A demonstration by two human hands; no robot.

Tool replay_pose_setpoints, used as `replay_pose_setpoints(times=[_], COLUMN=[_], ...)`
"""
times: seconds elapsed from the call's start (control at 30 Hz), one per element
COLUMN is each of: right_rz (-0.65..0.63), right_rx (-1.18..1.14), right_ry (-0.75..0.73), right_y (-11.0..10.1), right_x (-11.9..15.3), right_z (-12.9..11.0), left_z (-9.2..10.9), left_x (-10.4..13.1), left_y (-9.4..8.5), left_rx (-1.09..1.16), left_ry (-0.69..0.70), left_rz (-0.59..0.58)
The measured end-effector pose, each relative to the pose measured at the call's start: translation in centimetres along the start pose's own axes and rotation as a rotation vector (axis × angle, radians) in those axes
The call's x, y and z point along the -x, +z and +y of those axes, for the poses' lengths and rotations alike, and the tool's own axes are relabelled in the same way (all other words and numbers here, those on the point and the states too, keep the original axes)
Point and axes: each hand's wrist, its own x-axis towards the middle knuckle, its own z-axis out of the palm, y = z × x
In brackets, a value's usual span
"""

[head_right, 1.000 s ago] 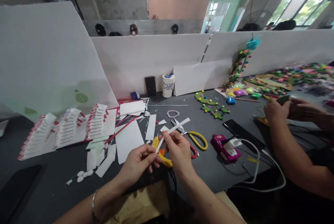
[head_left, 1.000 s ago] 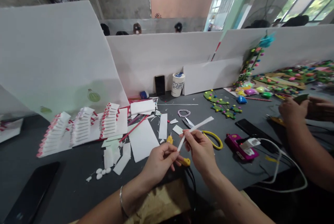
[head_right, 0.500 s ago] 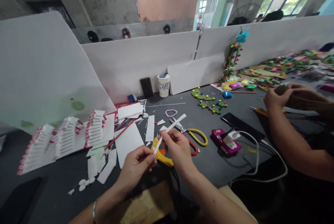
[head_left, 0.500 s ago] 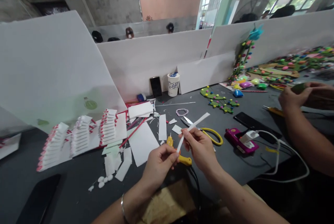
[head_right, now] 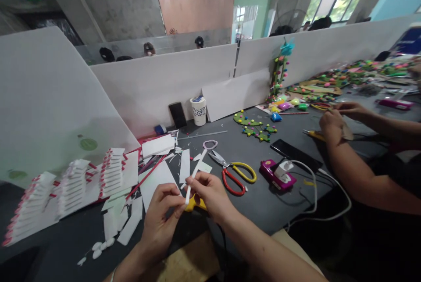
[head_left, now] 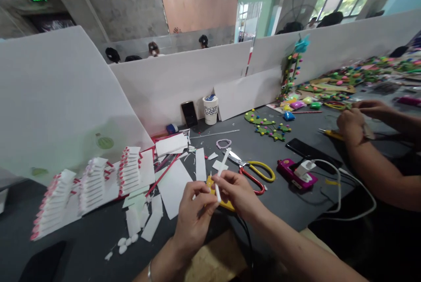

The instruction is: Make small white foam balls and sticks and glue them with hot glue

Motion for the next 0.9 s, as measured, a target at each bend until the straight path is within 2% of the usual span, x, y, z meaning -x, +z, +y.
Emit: replay_pose_setpoints(times=[0.13,0.2,0.3,0.43,0.5,0.6,0.7,0.8,0.9], right_rz=[-0.123,-0.152,-0.192,-0.212,-0.233,-0.235,-0.196,-0.174,-0.159], right_rx=[-0.146,-0.203,-0.271,-0.296,-0.310,-0.351,-0.344,-0.283,-0.256], right_ry=[0.185,0.229,0.251,0.300,0.322,0.330,0.318,0.298,0.295], right_y=[0.9,1.1,1.2,1.4,1.5,1.4,0.8,0.2,-0.3], right_x=[0.8,1.1,1.3,1.4,1.5,1.4,1.0,0.5,0.0], right_z=[0.3,0.5,0.6,0.4,0.3,0.1,-0.1,-0.5,-1.0], left_z=[-0.2,-0.2,0.0,0.5,0.7,0.8,0.9,1.3,1.9], left_x=[0.2,0.3,0.5,0.7,0.8,1.0,1.3,1.5,1.9], left_y=[-0.1,0.0,0.2,0.4,0.3,0.2,-0.2,-0.3,-0.1], left_rx=[0.017,0.059,0.128,0.301,0.361,0.334,0.221,0.210,0.283], left_ry=[0.181,0.199,0.107,-0.155,-0.196,-0.014,0.177,0.215,0.196], left_rz=[-0.018,-0.017,0.053,0.121,0.139,0.096,-0.030,-0.127,-0.161])
